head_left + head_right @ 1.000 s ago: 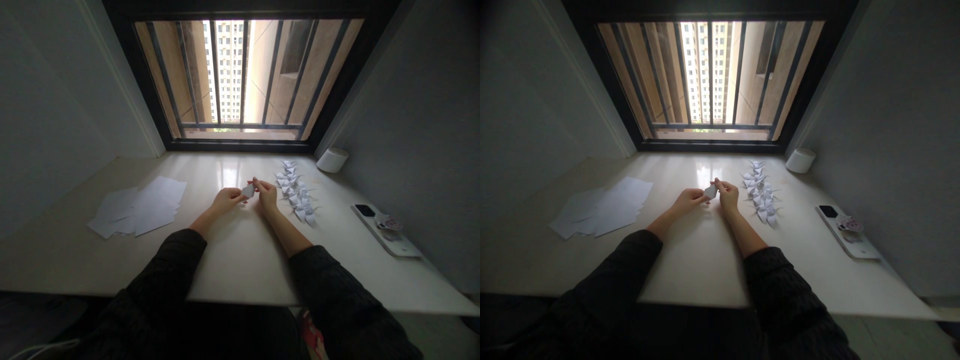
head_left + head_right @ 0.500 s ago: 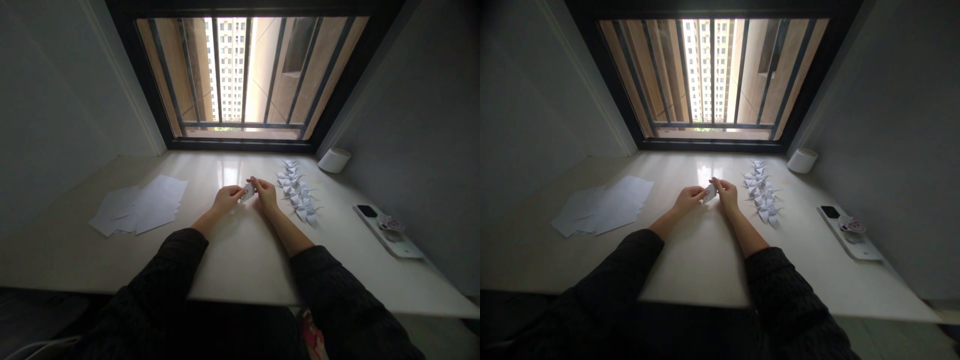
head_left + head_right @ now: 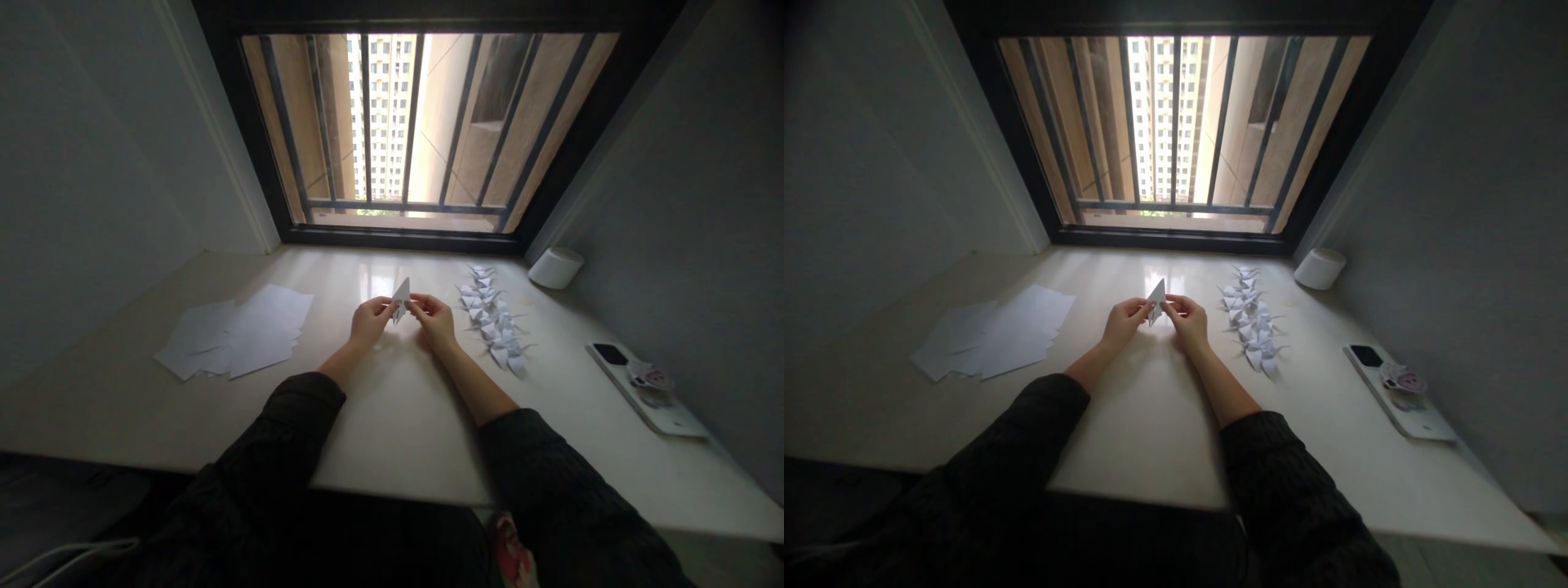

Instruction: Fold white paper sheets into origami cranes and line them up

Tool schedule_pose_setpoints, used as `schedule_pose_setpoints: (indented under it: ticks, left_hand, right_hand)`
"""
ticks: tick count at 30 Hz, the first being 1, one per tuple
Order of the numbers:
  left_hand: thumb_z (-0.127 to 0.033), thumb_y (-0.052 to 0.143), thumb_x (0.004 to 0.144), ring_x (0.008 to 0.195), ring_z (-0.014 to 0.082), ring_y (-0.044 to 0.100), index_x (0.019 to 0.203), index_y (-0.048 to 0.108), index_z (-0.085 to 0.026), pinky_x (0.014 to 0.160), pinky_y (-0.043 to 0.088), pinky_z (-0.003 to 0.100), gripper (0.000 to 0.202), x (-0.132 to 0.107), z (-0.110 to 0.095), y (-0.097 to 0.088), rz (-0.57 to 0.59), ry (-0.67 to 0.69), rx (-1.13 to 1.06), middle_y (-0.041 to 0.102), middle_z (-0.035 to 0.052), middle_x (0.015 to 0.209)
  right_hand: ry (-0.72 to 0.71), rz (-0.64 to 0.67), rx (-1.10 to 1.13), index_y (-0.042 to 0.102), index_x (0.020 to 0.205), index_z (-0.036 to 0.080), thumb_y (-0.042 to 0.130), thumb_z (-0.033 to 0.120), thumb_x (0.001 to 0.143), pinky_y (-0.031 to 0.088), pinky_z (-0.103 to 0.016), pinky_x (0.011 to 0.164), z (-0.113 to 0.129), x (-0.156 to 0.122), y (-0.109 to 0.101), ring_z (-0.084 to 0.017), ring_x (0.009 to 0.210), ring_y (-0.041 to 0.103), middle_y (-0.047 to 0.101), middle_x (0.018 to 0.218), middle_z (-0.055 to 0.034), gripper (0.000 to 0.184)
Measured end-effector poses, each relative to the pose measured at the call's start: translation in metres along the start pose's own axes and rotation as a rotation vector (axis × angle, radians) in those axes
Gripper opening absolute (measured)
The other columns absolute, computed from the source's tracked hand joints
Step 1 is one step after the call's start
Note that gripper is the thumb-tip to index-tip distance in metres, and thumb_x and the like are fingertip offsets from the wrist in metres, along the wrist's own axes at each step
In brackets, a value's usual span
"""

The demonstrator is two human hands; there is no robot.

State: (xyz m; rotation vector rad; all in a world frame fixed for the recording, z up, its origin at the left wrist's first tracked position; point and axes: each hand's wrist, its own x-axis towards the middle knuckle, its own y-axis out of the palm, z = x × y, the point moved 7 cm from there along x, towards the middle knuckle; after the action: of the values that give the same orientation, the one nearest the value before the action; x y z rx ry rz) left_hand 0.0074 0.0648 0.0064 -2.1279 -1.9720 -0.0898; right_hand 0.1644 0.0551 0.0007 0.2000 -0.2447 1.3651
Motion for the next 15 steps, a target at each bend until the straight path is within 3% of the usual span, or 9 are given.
schedule_pose_setpoints:
  ticks: [8,15]
  left_hand:
    - [-0.046,0.068,0.069,0.071,0.0177,0.063,0.084,0.071,-0.013,0.060,0.046,0.025,0.036,0.005,0.004,0.004,0.076,0.006,-0.071,0.070,0.0059,0.077]
    - [-0.037,0.065,0.075,0.086,0.0200,0.064,0.101,0.069,-0.012,0.078,0.049,0.031,0.036,0.008,-0.003,0.005,0.179,0.071,-0.115,0.071,0.0093,0.095]
  right_hand:
    - [-0.058,0.047,0.090,0.059,0.089,0.022,0.072,0.042,0.066,0.047,-0.027,0.062,0.003,0.001,0.005,-0.014,0.065,0.061,0.064,0.068,0.0016,0.032]
    - [-0.060,0.241,0.062,0.068,0.098,0.023,0.069,0.040,0.071,0.049,-0.029,0.069,0.014,-0.004,0.016,-0.017,0.078,0.063,0.069,0.097,-0.0044,0.032]
